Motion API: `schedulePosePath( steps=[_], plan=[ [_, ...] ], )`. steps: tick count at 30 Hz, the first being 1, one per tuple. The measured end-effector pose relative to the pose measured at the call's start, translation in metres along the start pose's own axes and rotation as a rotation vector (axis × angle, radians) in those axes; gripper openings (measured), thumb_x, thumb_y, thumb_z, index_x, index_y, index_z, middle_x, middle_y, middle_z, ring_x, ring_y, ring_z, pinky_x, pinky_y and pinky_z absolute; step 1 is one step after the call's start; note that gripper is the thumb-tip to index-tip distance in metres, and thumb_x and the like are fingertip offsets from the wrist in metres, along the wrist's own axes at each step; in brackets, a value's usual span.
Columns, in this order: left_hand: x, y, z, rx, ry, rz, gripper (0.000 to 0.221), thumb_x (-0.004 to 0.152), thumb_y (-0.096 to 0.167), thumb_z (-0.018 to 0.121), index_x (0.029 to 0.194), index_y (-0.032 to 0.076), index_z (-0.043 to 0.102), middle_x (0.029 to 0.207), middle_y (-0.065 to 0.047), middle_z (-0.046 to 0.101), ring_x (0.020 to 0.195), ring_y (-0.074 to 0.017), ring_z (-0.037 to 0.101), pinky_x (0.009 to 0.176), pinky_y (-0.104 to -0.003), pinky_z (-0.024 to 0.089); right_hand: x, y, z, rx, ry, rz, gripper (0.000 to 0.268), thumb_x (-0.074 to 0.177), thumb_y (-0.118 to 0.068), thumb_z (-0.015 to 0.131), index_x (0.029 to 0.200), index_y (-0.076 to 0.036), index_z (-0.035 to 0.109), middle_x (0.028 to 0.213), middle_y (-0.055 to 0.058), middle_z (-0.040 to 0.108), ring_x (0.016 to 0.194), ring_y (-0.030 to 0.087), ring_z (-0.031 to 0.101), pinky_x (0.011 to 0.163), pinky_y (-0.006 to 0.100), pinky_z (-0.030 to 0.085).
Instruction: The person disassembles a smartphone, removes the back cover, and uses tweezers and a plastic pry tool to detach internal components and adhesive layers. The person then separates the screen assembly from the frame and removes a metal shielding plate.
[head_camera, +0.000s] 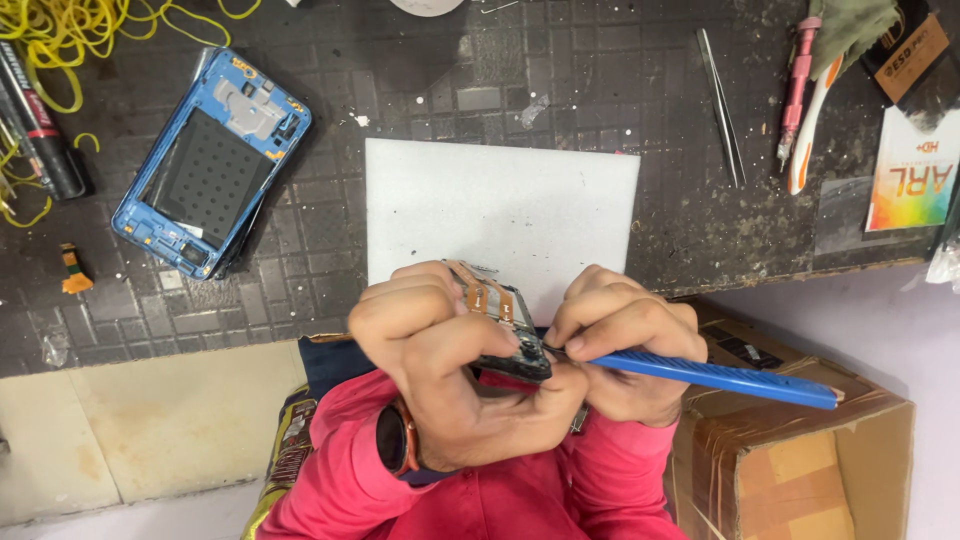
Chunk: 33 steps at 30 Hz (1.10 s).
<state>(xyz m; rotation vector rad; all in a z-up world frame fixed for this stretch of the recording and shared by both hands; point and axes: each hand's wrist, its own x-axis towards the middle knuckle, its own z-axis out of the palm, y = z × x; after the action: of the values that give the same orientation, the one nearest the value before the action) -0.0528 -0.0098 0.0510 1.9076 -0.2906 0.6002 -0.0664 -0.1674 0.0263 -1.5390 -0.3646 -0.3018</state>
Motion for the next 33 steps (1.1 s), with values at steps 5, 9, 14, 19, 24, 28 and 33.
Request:
schedulePosePath(
  steps=[5,9,14,19,24,28,33],
  plan=[
    [-0.001,0.001,0.003,-0.024,0.026,0.02,0.047,0.064,0.009,0.078,0.097,0.012,0.044,0.103,-0.008,0.034,0.092,-0.0239,0.047,0.079,-0.038,0.047,0.001,0.006,-0.001,0.009,-0.02,-0.052,0.027,0.082,-0.008,0.085,0.091,-0.006,0.059,0.085,0.011,0.071,0.068,0.017,0.063,0.059,0.031,0.046],
    [0.015,0.012,0.007,-0.038,0.167,0.048,0.045,0.061,0.007,0.076,0.089,0.013,0.041,0.098,-0.006,0.033,0.082,-0.0214,0.043,0.067,-0.037,0.044,-0.005,0.0,0.011,0.007,0.07,-0.096,0.025,0.088,-0.014,0.082,0.091,-0.007,0.059,0.084,0.009,0.071,0.068,0.016,0.062,0.059,0.031,0.045],
    [0.044,0.027,0.022,-0.073,0.443,0.1,0.04,0.054,0.006,0.07,0.083,0.014,0.044,0.092,-0.005,0.035,0.076,-0.022,0.041,0.065,-0.037,0.04,-0.005,0.011,0.024,0.092,0.232,-0.243,0.018,0.096,-0.019,0.071,0.096,-0.007,0.057,0.083,0.008,0.07,0.068,0.014,0.06,0.062,0.033,0.045],
    [0.045,-0.001,0.007,-0.016,0.034,0.072,0.044,0.066,0.006,0.075,0.095,0.009,0.043,0.098,-0.009,0.036,0.09,-0.0267,0.043,0.073,-0.037,0.039,-0.003,0.028,0.027,-0.019,0.267,-0.095,0.027,0.096,-0.006,0.077,0.107,-0.007,0.052,0.094,0.012,0.066,0.075,0.017,0.061,0.065,0.032,0.048],
    [0.03,-0.018,0.015,-0.05,0.018,0.057,0.045,0.069,0.008,0.074,0.101,0.009,0.042,0.101,-0.01,0.037,0.091,-0.0243,0.041,0.077,-0.037,0.039,-0.006,0.04,0.026,-0.078,0.277,-0.092,0.028,0.094,-0.004,0.077,0.103,-0.008,0.051,0.091,0.012,0.066,0.072,0.016,0.059,0.067,0.031,0.048],
    [0.032,-0.019,0.015,-0.078,0.023,0.085,0.044,0.07,0.008,0.074,0.1,0.008,0.042,0.1,-0.011,0.039,0.093,-0.0253,0.042,0.079,-0.039,0.04,-0.004,0.042,0.028,0.001,0.297,-0.102,0.022,0.095,-0.008,0.075,0.102,-0.008,0.054,0.085,0.011,0.068,0.069,0.014,0.057,0.072,0.032,0.047],
    [0.028,-0.017,0.016,-0.07,0.053,0.028,0.042,0.074,0.01,0.074,0.101,0.009,0.042,0.103,-0.01,0.038,0.091,-0.0229,0.042,0.08,-0.035,0.04,-0.007,0.032,0.027,0.031,0.262,0.035,0.023,0.096,-0.007,0.075,0.1,-0.009,0.053,0.087,0.011,0.068,0.073,0.014,0.053,0.076,0.032,0.047]
  ],
)
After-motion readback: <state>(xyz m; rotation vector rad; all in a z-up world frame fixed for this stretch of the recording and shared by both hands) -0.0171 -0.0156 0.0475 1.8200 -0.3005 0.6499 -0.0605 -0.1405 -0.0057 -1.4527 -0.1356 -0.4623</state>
